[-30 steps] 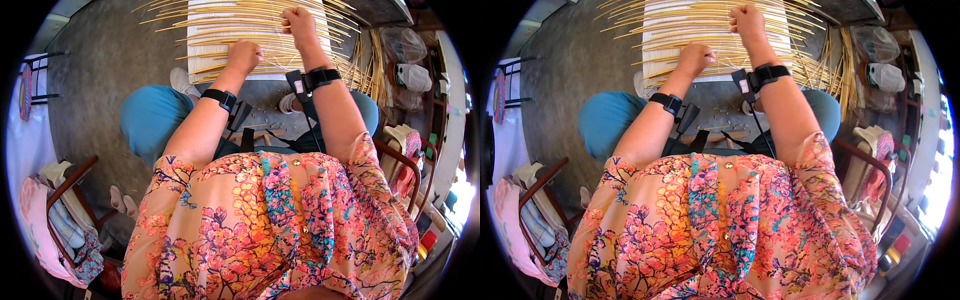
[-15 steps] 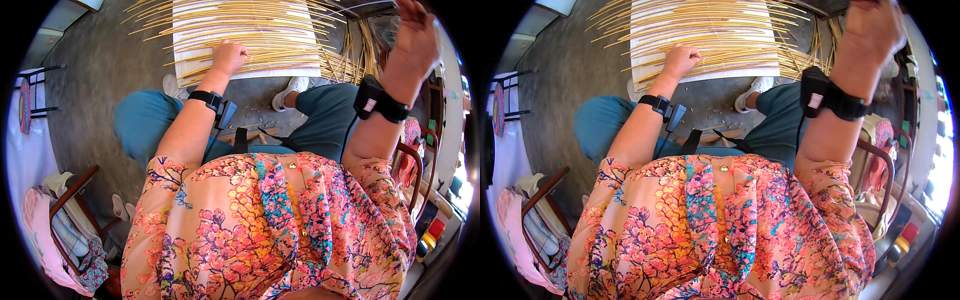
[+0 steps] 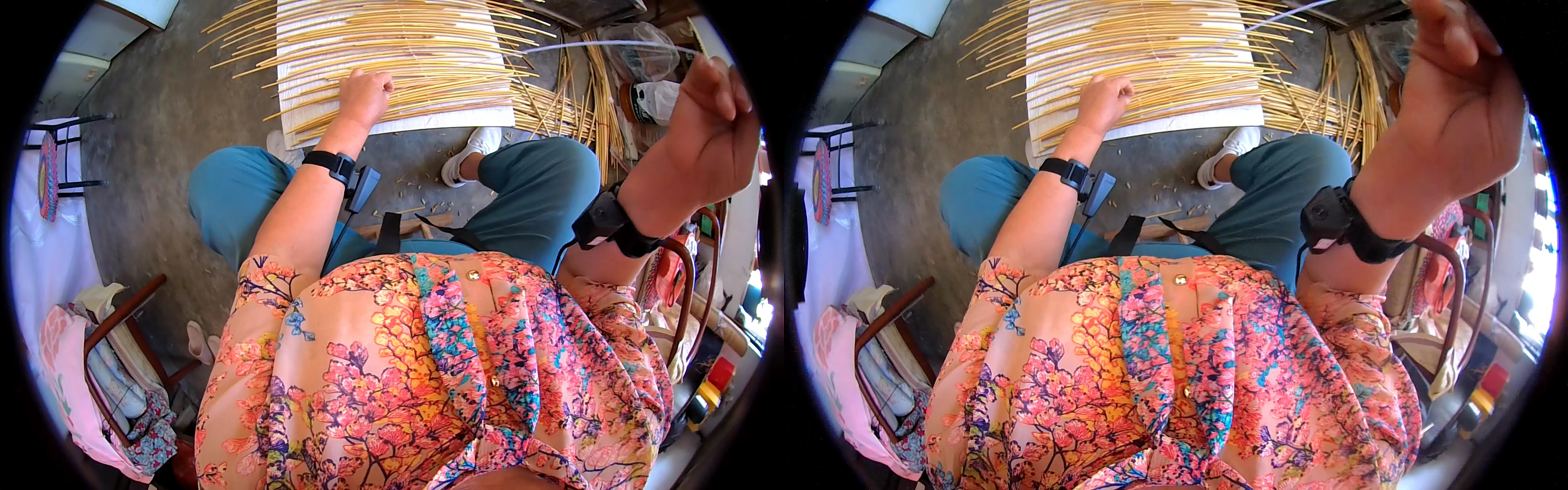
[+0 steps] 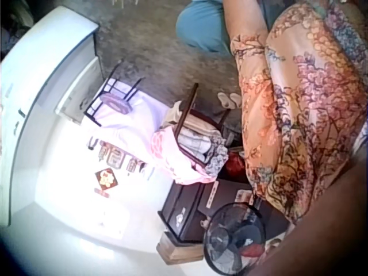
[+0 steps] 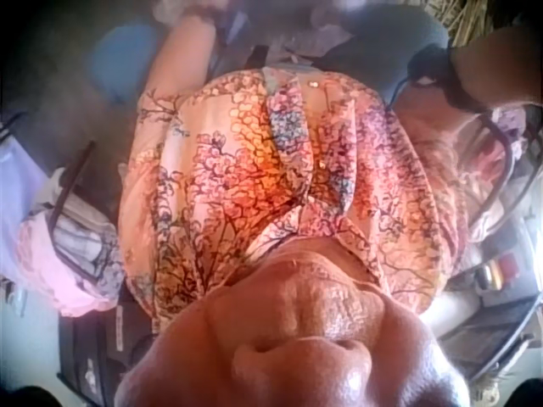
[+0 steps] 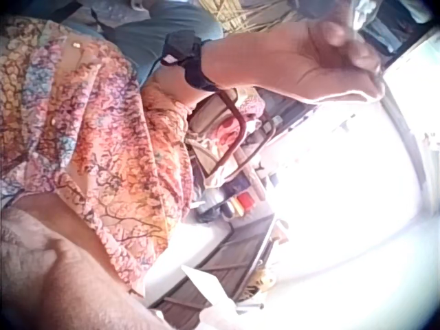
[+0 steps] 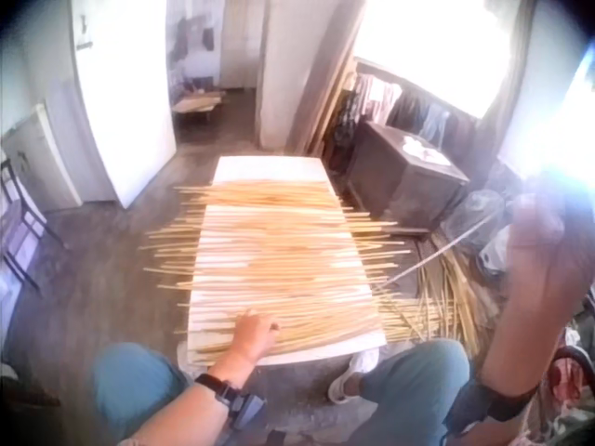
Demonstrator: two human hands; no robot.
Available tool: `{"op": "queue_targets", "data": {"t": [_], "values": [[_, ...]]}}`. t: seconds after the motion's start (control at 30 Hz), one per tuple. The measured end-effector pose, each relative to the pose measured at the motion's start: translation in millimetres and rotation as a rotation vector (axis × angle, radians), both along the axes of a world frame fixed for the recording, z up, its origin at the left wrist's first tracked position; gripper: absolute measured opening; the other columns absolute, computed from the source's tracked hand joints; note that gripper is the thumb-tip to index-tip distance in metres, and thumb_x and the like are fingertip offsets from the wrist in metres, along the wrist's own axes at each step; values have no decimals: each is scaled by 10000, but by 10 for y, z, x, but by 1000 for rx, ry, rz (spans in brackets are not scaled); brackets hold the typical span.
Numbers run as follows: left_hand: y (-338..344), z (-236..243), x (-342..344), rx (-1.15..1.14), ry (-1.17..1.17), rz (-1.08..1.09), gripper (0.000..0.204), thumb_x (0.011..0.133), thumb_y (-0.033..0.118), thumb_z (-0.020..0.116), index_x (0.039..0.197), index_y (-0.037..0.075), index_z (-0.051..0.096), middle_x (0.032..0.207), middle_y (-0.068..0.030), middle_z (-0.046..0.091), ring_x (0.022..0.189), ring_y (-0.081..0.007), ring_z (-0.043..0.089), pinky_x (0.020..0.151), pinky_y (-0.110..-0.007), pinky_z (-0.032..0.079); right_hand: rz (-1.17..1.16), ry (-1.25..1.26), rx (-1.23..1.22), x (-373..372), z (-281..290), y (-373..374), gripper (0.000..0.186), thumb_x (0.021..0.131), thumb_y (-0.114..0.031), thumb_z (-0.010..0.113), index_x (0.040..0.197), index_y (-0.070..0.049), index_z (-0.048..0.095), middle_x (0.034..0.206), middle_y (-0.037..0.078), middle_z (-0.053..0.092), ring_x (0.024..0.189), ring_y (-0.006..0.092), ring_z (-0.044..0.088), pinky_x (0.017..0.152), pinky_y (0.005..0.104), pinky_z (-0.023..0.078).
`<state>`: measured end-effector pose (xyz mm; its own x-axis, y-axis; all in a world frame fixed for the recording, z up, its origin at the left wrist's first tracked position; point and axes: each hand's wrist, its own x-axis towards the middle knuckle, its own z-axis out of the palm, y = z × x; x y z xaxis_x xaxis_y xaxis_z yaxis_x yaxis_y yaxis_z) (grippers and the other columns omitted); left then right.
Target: The person weaves a structure using long thin strips of wood, threading a white cord through the wood strips to bind them together while they are laid out on a table.
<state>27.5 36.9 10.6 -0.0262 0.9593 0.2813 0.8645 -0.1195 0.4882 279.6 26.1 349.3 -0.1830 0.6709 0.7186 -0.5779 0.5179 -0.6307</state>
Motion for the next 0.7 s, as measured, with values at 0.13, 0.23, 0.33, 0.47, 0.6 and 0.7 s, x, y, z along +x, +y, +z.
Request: {"op": "queue_targets", "data": {"t": [0.13, 0.23, 0.33, 0.47, 0.6, 0.7], "values": [[-6, 95, -32, 59, 19, 47, 34, 713, 114, 627, 723, 135, 652, 730, -40, 661, 777, -244, 585, 690, -356, 472, 219, -62, -139, 304, -87, 28, 64, 881, -58, 477, 924, -37, 519, 807, 53, 472, 669, 146, 450, 751, 370, 359], [4, 211, -14, -22, -141, 144, 141, 771, 238, 614, 718, 113, 653, 663, -54, 648, 690, -223, 605, 673, -332, 475, 289, -15, -202, 292, -156, -1, 74, 889, -84, 513, 946, -41, 497, 812, 47, 471, 664, 135, 446, 745, 357, 349], [72, 233, -100, -456, -311, 182, 374, 815, 437, 564, 715, 93, 668, 575, -58, 626, 610, -195, 616, 666, -303, 480, 451, 43, -259, 56, -258, 36, 95, 875, -51, 537, 942, -51, 469, 785, 30, 490, 636, 113, 445, 708, 309, 363], [153, 128, -97, -700, -254, 156, 531, 800, 564, 516, 703, 71, 686, 517, -47, 610, 556, -186, 616, 601, -299, 490, 628, 113, -209, -372, -384, -2, 123, 868, -58, 562, 916, -65, 449, 693, 20, 539, 491, 89, 501, 518, 230, 434], [176, -3, -237, -709, -123, 97, 336, 765, 398, 599, 674, 82, 666, 545, -44, 626, 531, -173, 611, 564, -306, 487, 804, 75, -264, -645, -404, -151, 129, 877, -93, 573, 881, -63, 448, 633, 52, 567, 407, 108, 542, 405, 245, 489], [216, -86, -262, -659, -134, 65, 187, 783, 237, 582, 703, 77, 636, 568, -39, 636, 538, -162, 608, 546, -310, 473, 982, 39, -308, -711, -436, -73, 132, 860, -66, 580, 837, -63, 450, 607, 82, 568, 397, 142, 562, 374, 261, 511]]}}
